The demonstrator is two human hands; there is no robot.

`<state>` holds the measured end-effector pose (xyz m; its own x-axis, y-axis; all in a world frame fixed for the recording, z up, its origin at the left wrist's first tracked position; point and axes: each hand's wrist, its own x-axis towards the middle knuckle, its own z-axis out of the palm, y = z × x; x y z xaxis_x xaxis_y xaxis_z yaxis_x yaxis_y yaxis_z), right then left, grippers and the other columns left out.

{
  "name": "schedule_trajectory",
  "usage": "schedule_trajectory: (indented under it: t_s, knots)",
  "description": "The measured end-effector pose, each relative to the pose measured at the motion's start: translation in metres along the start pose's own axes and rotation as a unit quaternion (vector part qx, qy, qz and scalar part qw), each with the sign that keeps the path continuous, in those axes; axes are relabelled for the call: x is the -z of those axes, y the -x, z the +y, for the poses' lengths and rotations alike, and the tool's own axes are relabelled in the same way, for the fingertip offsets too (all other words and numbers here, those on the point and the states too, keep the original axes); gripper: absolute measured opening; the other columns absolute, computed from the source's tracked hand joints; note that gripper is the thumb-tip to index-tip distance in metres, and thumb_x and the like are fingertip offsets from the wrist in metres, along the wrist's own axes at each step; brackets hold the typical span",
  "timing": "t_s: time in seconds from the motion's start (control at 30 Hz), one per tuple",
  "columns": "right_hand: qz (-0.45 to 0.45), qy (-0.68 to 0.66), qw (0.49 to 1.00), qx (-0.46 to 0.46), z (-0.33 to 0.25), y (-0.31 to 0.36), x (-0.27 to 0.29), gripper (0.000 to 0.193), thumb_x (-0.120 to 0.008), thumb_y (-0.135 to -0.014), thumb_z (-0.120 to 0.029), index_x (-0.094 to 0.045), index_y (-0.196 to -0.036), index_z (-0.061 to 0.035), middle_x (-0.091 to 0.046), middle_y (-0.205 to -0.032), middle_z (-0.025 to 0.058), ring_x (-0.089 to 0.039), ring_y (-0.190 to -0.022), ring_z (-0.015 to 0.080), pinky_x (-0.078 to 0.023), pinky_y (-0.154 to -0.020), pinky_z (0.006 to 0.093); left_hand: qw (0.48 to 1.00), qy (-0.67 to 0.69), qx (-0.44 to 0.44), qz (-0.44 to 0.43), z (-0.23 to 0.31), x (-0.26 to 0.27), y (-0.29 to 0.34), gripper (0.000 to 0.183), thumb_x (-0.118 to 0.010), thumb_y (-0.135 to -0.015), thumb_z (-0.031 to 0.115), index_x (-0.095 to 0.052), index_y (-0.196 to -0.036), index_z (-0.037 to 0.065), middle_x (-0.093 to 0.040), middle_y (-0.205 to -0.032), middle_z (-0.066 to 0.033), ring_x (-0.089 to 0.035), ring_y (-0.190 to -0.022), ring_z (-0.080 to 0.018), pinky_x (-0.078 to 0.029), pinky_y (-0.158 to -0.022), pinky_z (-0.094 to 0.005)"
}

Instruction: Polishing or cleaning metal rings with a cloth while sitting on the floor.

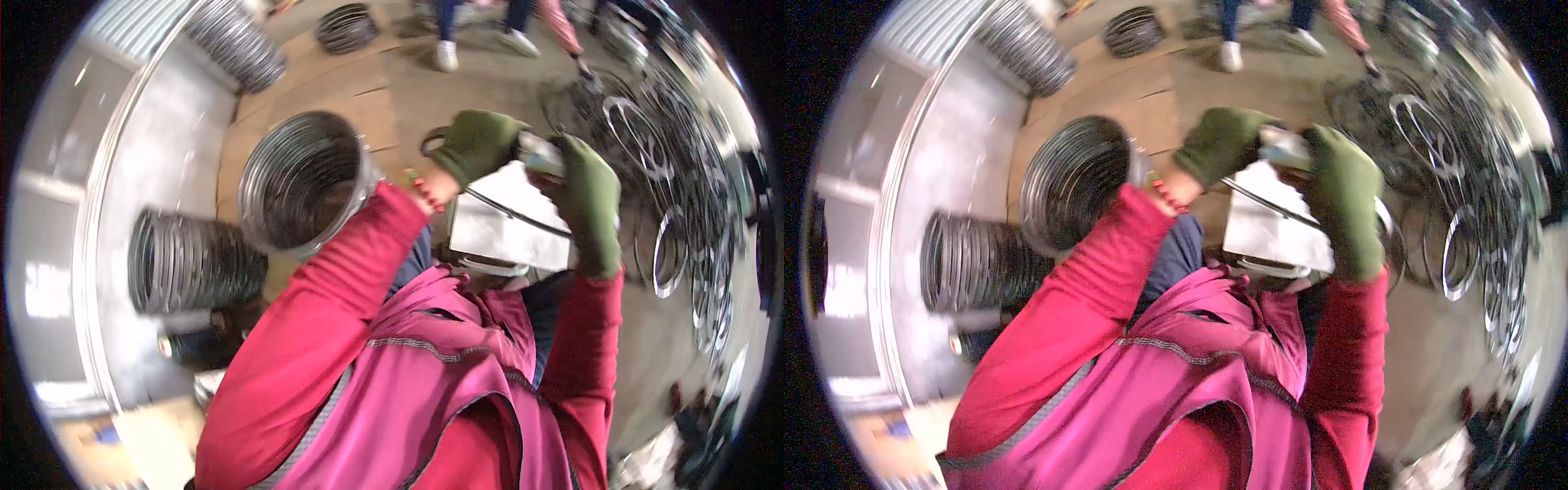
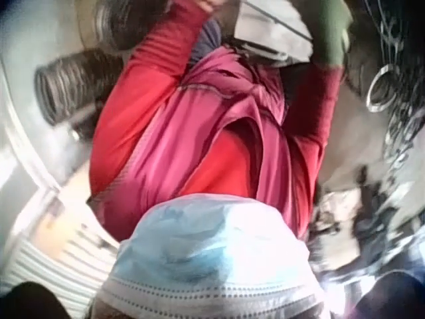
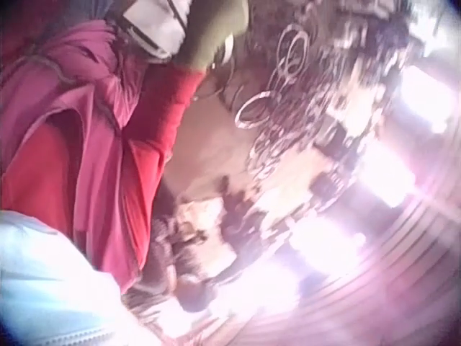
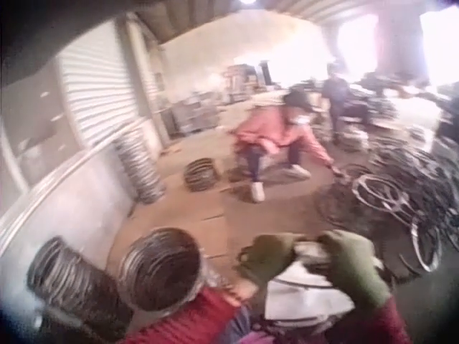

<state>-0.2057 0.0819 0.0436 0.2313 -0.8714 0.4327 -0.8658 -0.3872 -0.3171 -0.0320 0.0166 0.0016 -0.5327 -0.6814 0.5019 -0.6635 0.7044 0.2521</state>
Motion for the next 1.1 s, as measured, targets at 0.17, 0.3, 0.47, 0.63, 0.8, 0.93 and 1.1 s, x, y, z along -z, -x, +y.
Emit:
schedule_trajectory:
  t_s: [0.17,0.3,0.47,0.63,0.8,0.93,1.1]
  knots:
    - [0.013,-0.149,0.982,-0.117,0.067,0.034,-0.031,0.053,-0.077,-0.063,-0.022,-0.057,-0.108,-0.0022,-0.063,-0.098,0.0160,-0.064,-0.083,0.0233,-0.049,-0.072,0.0333,0.997,-0.011,0.071,0.022,-0.026,0.022,0.033,0.015,-0.058,-0.075,0.024,-0.064,-0.085,0.015,-0.062,-0.075,-0.0117,-0.060,-0.069,-0.0323,-0.047,-0.059,-0.0418]
    - [0.067,-0.397,0.904,-0.146,0.116,0.102,-0.071,0.033,-0.048,-0.070,0.010,-0.052,-0.101,0.0021,-0.056,-0.085,0.0027,-0.054,-0.078,0.0114,-0.046,-0.071,0.0228,0.988,0.050,0.089,0.113,-0.039,0.024,0.057,0.009,-0.060,-0.072,0.021,-0.064,-0.079,0.017,-0.062,-0.072,-0.0087,-0.061,-0.068,-0.0297,-0.046,-0.059,-0.0401]
    - [0.120,-0.439,0.868,-0.200,0.114,0.132,-0.085,0.030,-0.056,-0.073,-0.002,-0.053,-0.103,0.0006,-0.054,-0.097,0.0038,-0.055,-0.088,0.0158,-0.045,-0.081,0.0306,0.993,0.049,0.067,0.086,-0.033,0.023,0.063,0.027,-0.064,-0.071,0.021,-0.064,-0.098,0.020,-0.064,-0.083,-0.0069,-0.061,-0.072,-0.0296,-0.048,-0.062,-0.0400]
    - [0.119,-0.503,0.843,-0.151,0.120,0.132,-0.085,0.034,-0.053,-0.075,0.000,-0.050,-0.109,-0.0010,-0.055,-0.098,0.0056,-0.057,-0.084,0.0154,-0.049,-0.075,0.0270,0.990,0.029,0.043,0.132,-0.033,0.020,0.059,0.036,-0.060,-0.071,0.015,-0.058,-0.107,0.012,-0.061,-0.090,-0.0137,-0.059,-0.080,-0.0332,-0.045,-0.069,-0.0435]
    - [0.110,-0.509,0.836,-0.177,0.115,0.126,-0.081,0.032,-0.061,-0.078,-0.007,-0.053,-0.108,-0.0041,-0.057,-0.092,0.0000,-0.055,-0.078,0.0113,-0.048,-0.072,0.0260,0.938,0.009,0.202,0.281,-0.017,0.024,0.086,0.071,-0.068,-0.067,0.020,-0.037,-0.127,-0.001,-0.049,-0.117,-0.0217,-0.047,-0.109,-0.0352,-0.036,-0.093,-0.0426]
    - [0.147,-0.523,0.820,-0.179,0.072,0.111,-0.049,0.030,-0.059,-0.079,-0.009,-0.052,-0.107,-0.0019,-0.057,-0.093,0.0028,-0.056,-0.080,0.0120,-0.046,-0.072,0.0234,0.900,0.116,0.337,0.250,-0.018,-0.025,0.144,0.073,-0.065,-0.073,0.025,-0.030,-0.130,-0.006,-0.043,-0.125,-0.0260,-0.044,-0.113,-0.0396,-0.035,-0.096,-0.0425]
    - [0.181,-0.452,0.865,-0.126,0.071,0.104,-0.005,0.027,-0.062,-0.077,-0.010,-0.053,-0.101,-0.0023,-0.054,-0.093,0.0024,-0.053,-0.083,0.0133,-0.045,-0.076,0.0256,0.877,0.187,0.419,0.146,-0.007,-0.112,0.188,0.078,-0.066,-0.072,0.038,-0.034,-0.127,-0.008,-0.045,-0.121,-0.0271,-0.046,-0.111,-0.0381,-0.035,-0.096,-0.0396]
